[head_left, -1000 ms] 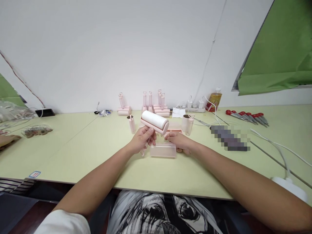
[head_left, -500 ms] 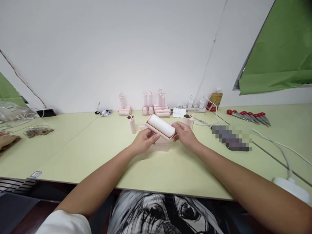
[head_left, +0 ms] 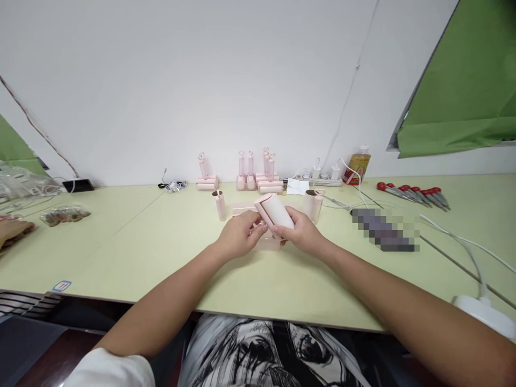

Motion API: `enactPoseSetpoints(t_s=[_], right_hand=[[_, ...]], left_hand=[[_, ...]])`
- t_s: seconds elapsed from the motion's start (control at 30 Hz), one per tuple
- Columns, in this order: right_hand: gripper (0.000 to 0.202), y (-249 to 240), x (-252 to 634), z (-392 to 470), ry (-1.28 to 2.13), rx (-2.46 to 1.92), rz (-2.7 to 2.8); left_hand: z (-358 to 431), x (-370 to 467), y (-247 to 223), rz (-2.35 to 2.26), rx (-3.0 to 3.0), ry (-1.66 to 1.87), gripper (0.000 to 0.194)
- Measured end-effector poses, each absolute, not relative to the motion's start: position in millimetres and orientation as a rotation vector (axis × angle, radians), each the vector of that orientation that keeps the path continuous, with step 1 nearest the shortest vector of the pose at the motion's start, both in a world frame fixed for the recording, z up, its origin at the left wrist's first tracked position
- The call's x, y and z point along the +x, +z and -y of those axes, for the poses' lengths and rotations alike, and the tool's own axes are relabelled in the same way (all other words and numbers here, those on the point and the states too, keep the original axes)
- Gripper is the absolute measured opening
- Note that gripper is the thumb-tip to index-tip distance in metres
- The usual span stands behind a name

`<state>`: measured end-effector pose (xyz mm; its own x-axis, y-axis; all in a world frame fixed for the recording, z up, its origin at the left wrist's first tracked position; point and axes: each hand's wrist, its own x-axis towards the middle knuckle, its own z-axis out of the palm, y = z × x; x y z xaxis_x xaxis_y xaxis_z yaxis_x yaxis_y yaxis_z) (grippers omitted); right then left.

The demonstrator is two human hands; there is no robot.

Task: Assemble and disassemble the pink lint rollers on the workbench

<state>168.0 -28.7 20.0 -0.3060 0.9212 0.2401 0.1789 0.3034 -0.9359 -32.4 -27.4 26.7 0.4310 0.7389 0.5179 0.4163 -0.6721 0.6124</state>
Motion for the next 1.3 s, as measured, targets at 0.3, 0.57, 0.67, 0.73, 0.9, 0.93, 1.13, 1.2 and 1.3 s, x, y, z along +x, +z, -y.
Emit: enactPoseSetpoints(t_s=[0.3,0.57,0.67,0.73,0.9,0.93,1.13,1.2,1.3], right_hand=[[0.041,19.4,167.2,30.8,1.062,-0.968,1.739],[0.042,20.4,161.4,34.1,1.045,-1.016,1.618],[0.040,19.8,163.7,30.6,1.004,-1.035,1.603],[0.039,19.6,166.2,28.3,0.992,-1.031,1.593],[0.039,19.5,169.4,27.9,0.953,-1.062,1.666],[0.039,19.2,169.4,28.6,0.921,-1.070,1.702],[0.046,15.3,167.4,31.8,0.938,-0.941,1.857],[0.047,14.4,167.2,32.1,0.947,-0.893,1.903],[0.044,14.5,168.7,30.6,0.893,-0.881,1.846]], left_hand=[[30.3,-33.8,27.7,-1.078,2.431,1.030,0.018],[31.5,-32.2,28.1,-1.127,2.370,1.077,0.026],[26.0,-35.6,26.0,-1.152,2.401,1.102,0.027],[20.5,-40.4,25.1,-1.174,2.323,1.158,0.029],[7.2,-55.8,30.0,-1.189,1.982,1.287,0.034],[6.0,-57.5,32.3,-1.196,1.900,1.273,0.034],[11.8,-56.1,46.6,-1.067,1.447,1.011,0.030],[16.2,-56.1,49.0,-1.040,1.558,0.880,0.028],[24.2,-55.1,48.2,-0.947,1.858,0.621,0.029]])
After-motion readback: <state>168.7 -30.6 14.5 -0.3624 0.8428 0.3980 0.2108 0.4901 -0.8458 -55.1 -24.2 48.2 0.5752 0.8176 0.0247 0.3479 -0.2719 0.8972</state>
